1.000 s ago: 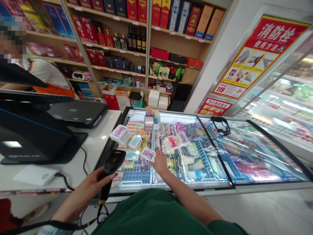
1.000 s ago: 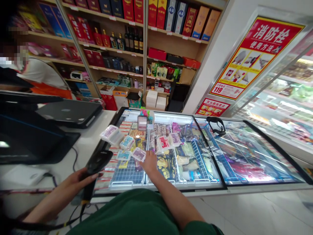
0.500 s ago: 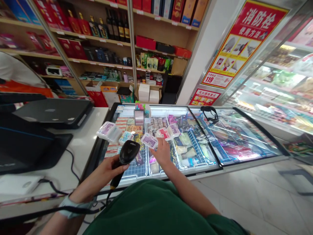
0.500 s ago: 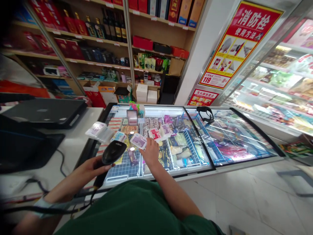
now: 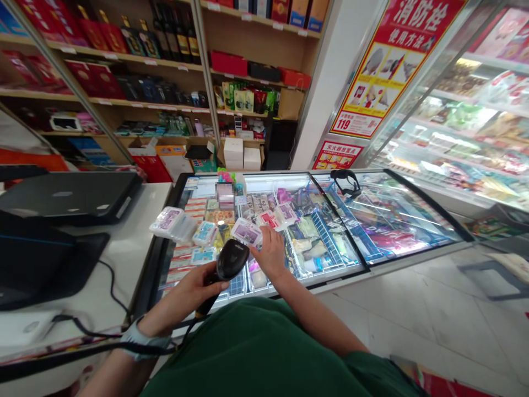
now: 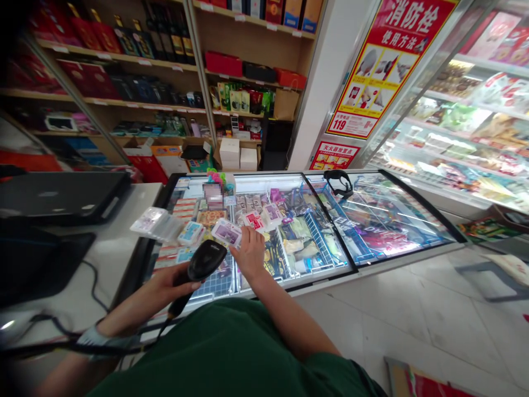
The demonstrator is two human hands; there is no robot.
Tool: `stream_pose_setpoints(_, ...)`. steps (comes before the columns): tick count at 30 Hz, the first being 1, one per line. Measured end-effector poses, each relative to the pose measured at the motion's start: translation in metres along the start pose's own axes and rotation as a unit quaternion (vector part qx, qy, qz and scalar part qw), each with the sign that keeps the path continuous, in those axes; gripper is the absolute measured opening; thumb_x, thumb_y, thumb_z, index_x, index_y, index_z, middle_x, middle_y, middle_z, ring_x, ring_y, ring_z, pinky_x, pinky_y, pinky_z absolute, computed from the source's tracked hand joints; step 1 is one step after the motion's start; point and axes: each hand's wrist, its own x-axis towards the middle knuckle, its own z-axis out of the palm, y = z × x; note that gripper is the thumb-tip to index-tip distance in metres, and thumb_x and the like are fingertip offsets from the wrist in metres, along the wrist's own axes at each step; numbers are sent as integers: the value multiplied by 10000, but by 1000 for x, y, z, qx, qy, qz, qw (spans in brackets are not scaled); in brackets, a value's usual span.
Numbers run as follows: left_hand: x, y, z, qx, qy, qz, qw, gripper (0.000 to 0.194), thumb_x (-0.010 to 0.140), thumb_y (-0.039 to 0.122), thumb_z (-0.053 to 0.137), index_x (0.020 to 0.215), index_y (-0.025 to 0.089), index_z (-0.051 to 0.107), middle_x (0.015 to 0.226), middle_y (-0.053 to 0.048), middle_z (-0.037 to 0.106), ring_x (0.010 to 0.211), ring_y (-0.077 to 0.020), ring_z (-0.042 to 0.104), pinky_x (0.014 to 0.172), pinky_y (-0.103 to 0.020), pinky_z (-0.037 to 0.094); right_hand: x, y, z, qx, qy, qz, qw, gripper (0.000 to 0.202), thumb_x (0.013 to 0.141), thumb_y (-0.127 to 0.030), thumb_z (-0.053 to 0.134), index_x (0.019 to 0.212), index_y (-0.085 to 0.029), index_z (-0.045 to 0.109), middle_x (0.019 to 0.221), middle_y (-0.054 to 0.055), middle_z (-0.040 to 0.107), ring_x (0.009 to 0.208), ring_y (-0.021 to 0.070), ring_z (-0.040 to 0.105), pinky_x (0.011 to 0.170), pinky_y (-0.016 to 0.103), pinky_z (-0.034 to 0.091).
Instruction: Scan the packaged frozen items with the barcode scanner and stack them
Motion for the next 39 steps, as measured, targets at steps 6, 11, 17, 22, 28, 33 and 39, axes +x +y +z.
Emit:
stream_pose_setpoints(6,3,-4,0,8,8,-2,1000,360,675,470,790,902,194,743,889,-51,749,962,-298,664,836,-339,545,1,1,1,5,1,2,1000,612,872,-484,688,1339,-129,517,1301,175,587,1197,314,529,1047,442,401)
stream_pose_setpoints(11,6,-9,0,31,-11,12,999,271,713,402,748,866,179,725,861,-48,742,869,-266,661,804,-329,535,2,2,4,12,8,6,1000,601,861,-483,698,1313,-122,536,1297,171,596,1208,307,527,1060,425,391)
stream_pose_setpoints(17,8,-6,1,27,-10,13,1000,321,711,423,757,921,181,741,917,-55,758,883,-264,668,815,-327,528,2,4,5,13,9,2,1000,629,858,-518,694,1317,-120,530,1310,179,591,1215,312,525,1063,430,388)
stream_pose_setpoints(22,6,-4,-2,2,11,-16,1000,446,669,518,789,978,200,741,978,-62,768,1021,-318,670,892,-367,534,5,9,4,14,13,13,1000,609,846,-486,705,1309,-135,525,1300,175,588,1225,310,519,1058,429,388)
stream_pose_setpoints(28,3,-8,-9,2,25,-23,999,456,646,540,796,947,199,756,953,-58,773,980,-312,688,903,-381,542,27,43,-4,-16,44,141,989,566,827,-444,714,1268,-141,531,1240,161,599,1168,320,547,1005,439,419)
stream_pose_setpoints(33,0,-9,-12,-20,34,-15,999,387,621,455,826,908,201,770,926,-58,775,950,-301,690,920,-392,541,50,84,-9,-66,47,234,969,557,820,-451,708,1245,-131,544,1203,185,603,1132,345,564,962,464,436)
stream_pose_setpoints(39,-1,-14,-13,-23,38,-16,999,391,649,493,794,903,197,763,950,-62,774,963,-300,689,941,-396,532,59,106,-4,-87,46,270,958,507,797,-452,713,1155,-117,585,1154,218,609,1104,373,579,917,491,456)
